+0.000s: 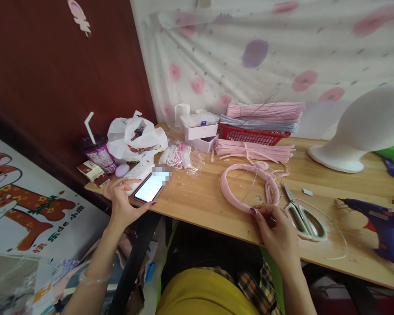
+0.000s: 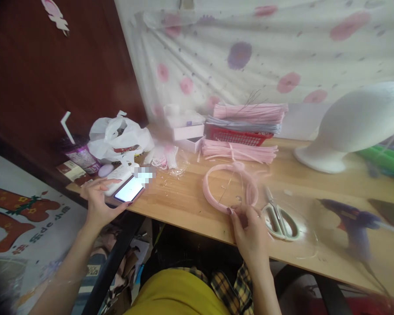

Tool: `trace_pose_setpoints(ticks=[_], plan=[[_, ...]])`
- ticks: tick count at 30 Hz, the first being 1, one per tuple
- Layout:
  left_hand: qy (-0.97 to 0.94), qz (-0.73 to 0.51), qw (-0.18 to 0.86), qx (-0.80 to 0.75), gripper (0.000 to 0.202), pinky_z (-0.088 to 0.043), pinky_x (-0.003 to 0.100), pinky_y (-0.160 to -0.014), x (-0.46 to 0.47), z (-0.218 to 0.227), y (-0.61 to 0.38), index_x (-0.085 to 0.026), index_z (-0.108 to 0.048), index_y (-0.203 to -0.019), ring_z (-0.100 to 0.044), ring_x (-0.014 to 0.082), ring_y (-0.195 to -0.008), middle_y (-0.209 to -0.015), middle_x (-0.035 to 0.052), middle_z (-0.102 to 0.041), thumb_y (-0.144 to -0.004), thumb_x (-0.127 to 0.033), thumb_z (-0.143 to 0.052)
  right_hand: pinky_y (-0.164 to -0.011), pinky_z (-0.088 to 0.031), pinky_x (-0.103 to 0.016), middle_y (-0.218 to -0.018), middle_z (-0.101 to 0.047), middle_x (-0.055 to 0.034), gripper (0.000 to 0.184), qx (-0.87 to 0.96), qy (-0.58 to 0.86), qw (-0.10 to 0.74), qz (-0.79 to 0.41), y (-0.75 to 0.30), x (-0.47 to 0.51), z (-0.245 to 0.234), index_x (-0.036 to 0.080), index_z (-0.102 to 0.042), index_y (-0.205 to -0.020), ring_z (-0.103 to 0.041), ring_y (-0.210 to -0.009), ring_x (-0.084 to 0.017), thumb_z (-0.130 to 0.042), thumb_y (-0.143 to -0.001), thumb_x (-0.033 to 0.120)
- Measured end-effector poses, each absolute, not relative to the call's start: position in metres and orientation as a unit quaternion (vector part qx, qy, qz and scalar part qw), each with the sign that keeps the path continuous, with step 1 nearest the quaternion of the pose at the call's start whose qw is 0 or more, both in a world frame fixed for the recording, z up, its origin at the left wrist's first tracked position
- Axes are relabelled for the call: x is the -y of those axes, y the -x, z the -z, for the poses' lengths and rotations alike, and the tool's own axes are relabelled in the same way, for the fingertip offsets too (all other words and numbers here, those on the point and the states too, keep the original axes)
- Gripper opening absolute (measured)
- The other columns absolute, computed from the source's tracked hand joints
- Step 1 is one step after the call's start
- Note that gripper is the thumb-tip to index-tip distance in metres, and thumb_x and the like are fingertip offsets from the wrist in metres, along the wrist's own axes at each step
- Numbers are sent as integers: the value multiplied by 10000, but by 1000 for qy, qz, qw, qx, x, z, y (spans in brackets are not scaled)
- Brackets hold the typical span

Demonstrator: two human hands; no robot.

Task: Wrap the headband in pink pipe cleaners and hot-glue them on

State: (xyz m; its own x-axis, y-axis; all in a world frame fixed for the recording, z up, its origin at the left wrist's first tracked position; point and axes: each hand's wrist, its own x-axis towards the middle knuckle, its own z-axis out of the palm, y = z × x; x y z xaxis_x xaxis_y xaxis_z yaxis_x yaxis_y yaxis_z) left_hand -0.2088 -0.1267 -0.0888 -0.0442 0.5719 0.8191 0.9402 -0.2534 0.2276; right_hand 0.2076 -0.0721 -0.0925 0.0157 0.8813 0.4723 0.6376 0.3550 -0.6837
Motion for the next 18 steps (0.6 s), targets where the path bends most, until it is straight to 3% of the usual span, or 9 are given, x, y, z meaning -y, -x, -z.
trace_pose_setpoints(ticks=[10,14,18], plan=[[649,419,187,606,532,-274,639,-1065,126,87,202,-267,-319,-978,-528,355,-1204,-1076,107,-660,-715,-398,-763,-800,-458,-398,-865,-698,-72,265,692,552,448,-123,-208,73,92,236,-611,-776,-604,-877,-261,-562,-896,468],[648,407,162,624,547,-329,605,-1043,121,87,196,-248,-349,-1038,-477,376,-1288,-1161,150,-623,-719,-422,-757,-805,-461,-396,-874,-696,-69,259,691,551,449,-130,-209,73,93,235,-618,-798,-611,-881,-261,-566,-896,469],[647,381,161,641,622,-302,652,-1049,115,91,191,-222,-353,-1121,-459,412,-1311,-1226,187,-593,-709,-443,-765,-816,-458,-409,-871,-696,-71,253,695,549,447,-128,-210,73,94,235,-618,-813,-607,-888,-266,-566,-896,468]])
